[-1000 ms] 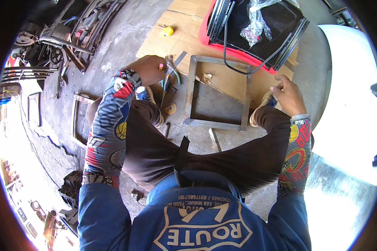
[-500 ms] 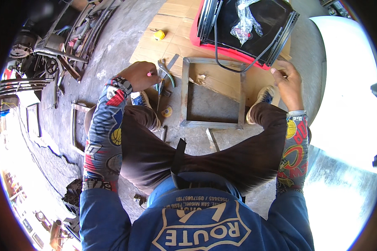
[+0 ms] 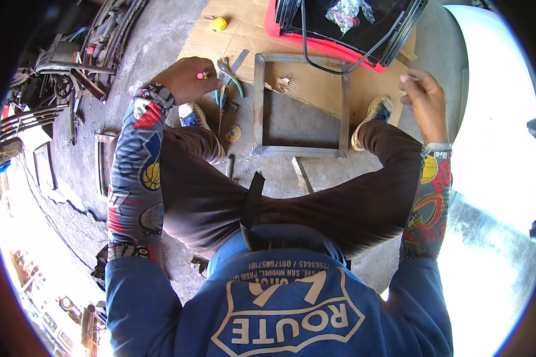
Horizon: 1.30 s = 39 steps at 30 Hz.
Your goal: The person marks a rectangular metal frame with a pencil, uses an angle grinder to smooth the edges, and then wipes the frame with a cloth. The person repeats these steps on multiple frames in a workshop setting.
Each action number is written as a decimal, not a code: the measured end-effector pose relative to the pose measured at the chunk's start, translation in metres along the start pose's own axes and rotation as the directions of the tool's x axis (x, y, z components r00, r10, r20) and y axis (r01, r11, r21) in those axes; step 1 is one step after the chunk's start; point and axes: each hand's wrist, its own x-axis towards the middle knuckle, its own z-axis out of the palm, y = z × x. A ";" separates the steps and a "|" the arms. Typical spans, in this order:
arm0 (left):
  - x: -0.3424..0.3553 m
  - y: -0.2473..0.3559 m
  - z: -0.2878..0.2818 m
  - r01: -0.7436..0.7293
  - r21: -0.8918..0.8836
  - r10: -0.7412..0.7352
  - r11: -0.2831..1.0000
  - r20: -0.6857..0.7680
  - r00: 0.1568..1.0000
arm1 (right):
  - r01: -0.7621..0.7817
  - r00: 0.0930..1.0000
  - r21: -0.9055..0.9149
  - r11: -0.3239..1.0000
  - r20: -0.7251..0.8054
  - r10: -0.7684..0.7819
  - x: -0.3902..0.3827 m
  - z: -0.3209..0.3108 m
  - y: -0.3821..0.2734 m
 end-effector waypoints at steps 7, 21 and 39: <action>0.003 -0.001 0.001 -0.033 0.006 0.033 0.999 0.000 0.999 | 0.010 1.000 0.010 1.000 0.008 -0.010 -0.003 0.001 -0.012; 0.003 -0.005 0.003 -0.029 0.033 0.030 0.999 -0.024 0.999 | 0.067 0.997 -0.017 0.998 0.045 -0.066 0.005 0.009 -0.006; -0.004 -0.013 -0.003 -0.128 -0.159 -0.001 0.979 -0.632 0.775 | 0.059 0.927 0.048 0.997 0.368 -0.073 -0.022 0.024 -0.016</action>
